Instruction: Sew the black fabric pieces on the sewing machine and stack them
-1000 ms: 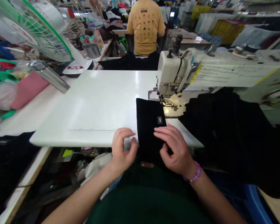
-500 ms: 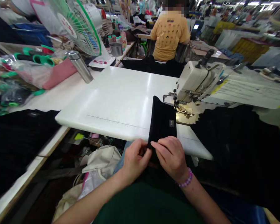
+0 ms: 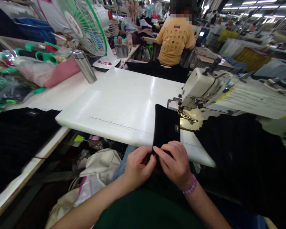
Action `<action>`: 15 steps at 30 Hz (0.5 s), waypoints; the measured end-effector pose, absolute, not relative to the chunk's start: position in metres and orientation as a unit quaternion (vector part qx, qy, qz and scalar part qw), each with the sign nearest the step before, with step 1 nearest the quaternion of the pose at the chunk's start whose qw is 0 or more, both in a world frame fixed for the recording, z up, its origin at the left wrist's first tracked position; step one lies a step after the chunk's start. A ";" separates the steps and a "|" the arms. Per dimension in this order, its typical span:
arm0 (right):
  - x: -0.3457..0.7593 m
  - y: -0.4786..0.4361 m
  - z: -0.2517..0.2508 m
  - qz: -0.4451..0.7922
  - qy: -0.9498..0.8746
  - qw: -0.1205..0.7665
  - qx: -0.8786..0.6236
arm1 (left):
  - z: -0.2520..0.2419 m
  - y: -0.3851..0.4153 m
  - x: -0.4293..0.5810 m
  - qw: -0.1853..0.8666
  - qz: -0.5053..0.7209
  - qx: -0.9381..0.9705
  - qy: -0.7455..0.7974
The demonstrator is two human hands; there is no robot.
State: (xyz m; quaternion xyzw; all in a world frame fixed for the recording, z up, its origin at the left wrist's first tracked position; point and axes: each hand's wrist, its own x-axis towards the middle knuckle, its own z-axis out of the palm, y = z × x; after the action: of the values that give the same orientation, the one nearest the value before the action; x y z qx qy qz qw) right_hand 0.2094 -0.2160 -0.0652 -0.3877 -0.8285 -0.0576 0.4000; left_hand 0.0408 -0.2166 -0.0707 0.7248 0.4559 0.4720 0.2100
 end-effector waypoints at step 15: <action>0.231 -0.233 -0.082 -0.010 -0.588 0.436 -0.681 | -0.074 -0.216 0.032 0.596 0.370 0.448 0.554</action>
State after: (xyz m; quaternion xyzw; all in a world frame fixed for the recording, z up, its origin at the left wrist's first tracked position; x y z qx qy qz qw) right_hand 0.2309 -0.2329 -0.0822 -0.6807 -0.5883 -0.0097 0.4365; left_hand 0.0316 -0.2164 -0.0738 0.4480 0.5540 0.3702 0.5960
